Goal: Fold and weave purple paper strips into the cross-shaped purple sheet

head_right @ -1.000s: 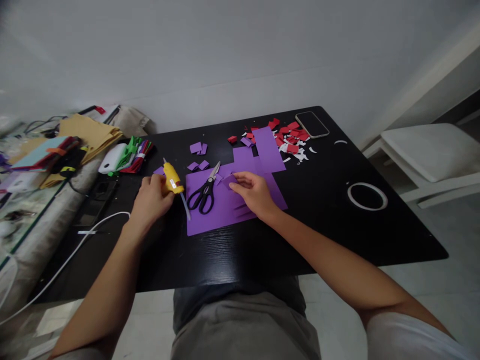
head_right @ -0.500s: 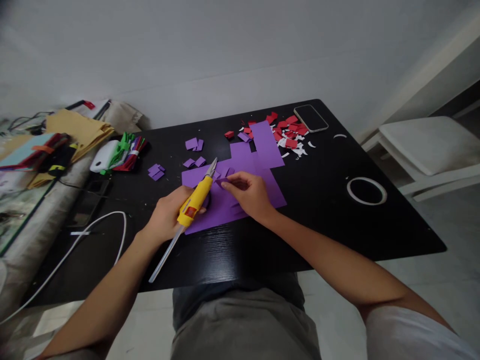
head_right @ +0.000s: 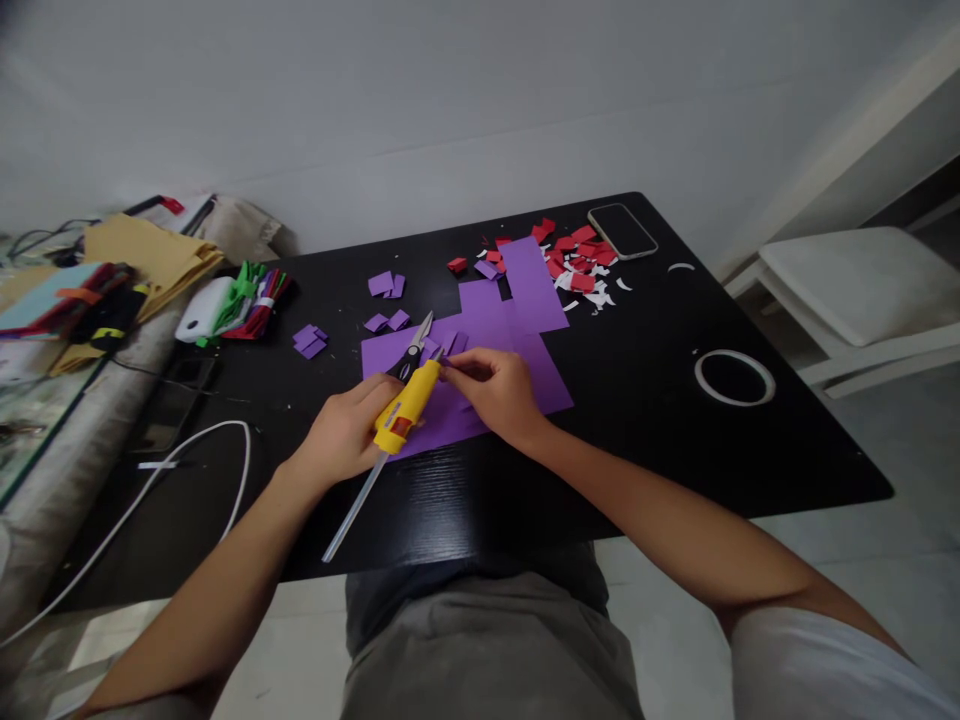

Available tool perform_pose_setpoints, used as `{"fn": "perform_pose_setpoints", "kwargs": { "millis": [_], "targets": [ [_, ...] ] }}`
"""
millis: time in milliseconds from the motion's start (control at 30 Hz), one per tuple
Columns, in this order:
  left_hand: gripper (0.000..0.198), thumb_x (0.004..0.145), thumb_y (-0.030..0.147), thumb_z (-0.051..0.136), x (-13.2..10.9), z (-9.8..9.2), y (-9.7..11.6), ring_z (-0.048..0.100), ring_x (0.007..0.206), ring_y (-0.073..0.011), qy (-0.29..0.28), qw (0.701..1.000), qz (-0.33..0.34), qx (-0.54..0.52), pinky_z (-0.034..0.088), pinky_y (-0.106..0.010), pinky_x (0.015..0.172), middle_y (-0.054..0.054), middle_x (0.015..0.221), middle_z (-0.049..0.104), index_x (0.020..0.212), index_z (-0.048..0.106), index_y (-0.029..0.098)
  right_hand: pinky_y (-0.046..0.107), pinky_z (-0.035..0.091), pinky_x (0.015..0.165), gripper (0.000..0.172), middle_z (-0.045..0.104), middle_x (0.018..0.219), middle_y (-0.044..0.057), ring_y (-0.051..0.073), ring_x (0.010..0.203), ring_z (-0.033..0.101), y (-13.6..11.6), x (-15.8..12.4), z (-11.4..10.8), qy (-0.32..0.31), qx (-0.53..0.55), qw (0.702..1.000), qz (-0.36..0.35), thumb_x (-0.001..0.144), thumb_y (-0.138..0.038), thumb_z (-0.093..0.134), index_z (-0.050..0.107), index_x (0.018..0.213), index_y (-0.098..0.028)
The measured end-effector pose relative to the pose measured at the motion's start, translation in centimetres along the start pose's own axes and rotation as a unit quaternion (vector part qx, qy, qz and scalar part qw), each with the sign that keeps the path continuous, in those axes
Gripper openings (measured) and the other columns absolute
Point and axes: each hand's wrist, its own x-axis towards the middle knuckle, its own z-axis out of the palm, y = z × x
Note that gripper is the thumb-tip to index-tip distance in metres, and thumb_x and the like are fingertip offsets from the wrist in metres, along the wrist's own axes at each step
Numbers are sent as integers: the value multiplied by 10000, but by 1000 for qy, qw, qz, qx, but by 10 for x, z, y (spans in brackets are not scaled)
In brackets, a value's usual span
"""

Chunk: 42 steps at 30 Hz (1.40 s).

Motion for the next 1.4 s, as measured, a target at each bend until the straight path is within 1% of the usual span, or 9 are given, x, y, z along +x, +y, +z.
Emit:
{"fn": "perform_pose_setpoints", "kwargs": {
  "millis": [100,300,533,700,900,1100,1200,1267,1400],
  "targets": [
    [174,956,343,532,0,0,0,676,843,-209,-9,1000,0,8,532,-301,648,-97,1061,676,1052,578,205,403,633,787,262,810,842,57,245,798,772,-1,0,-1,2,-2,1000,-2,737,-463,858,804,830,-224],
    [135,960,321,521,1,-1,-1,671,837,-210,-22,1000,-15,14,541,-311,693,-91,1035,667,1020,569,209,396,630,788,234,812,853,52,244,810,771,-1,1,-3,6,5,1000,3,750,-438,852,804,842,-228],
    [143,946,306,522,1,-1,1,673,859,-216,-16,1000,-11,10,540,-310,668,-99,1071,670,1038,577,211,392,618,773,227,812,855,54,242,801,764,0,-1,-3,1,-37,999,-24,784,-448,827,808,844,-230],
    [143,968,327,512,1,-2,1,665,835,-211,-21,1000,-17,13,538,-314,679,-95,1045,666,1017,577,208,394,616,786,165,815,866,48,246,825,772,-4,1,-5,12,-12,1000,-14,787,-392,827,808,847,-240],
    [161,963,334,511,1,-1,1,669,841,-211,-19,1000,-14,9,531,-309,661,-96,1064,667,1043,577,211,394,619,766,177,811,837,44,244,796,766,-3,1,-4,-3,-24,1000,-12,777,-405,828,803,825,-236],
    [151,967,345,533,1,1,-1,657,856,-214,-12,1000,-23,5,522,-313,689,-84,1044,653,1030,566,211,409,620,808,175,808,851,55,247,830,768,-1,6,-6,15,0,1000,8,746,-371,845,787,817,-222],
    [163,960,358,529,2,0,-4,647,845,-225,1,997,-75,34,508,-321,692,-75,994,642,1014,561,208,405,619,826,188,799,853,52,239,833,763,0,7,-6,18,7,1000,9,727,-353,853,772,821,-212],
    [168,945,347,530,3,-2,-8,651,870,-242,-2,988,-136,73,508,-332,700,-81,1011,638,1030,558,206,400,622,838,211,792,853,47,231,837,759,1,8,-6,16,19,1000,10,714,-355,858,761,826,-205],
    [260,921,359,561,6,-8,-22,673,927,-295,-26,945,-287,154,526,-375,722,-118,1110,637,1118,558,190,394,621,862,235,783,860,40,223,861,755,-2,7,-5,-6,43,999,22,707,-359,860,753,843,-200]
  ]
}}
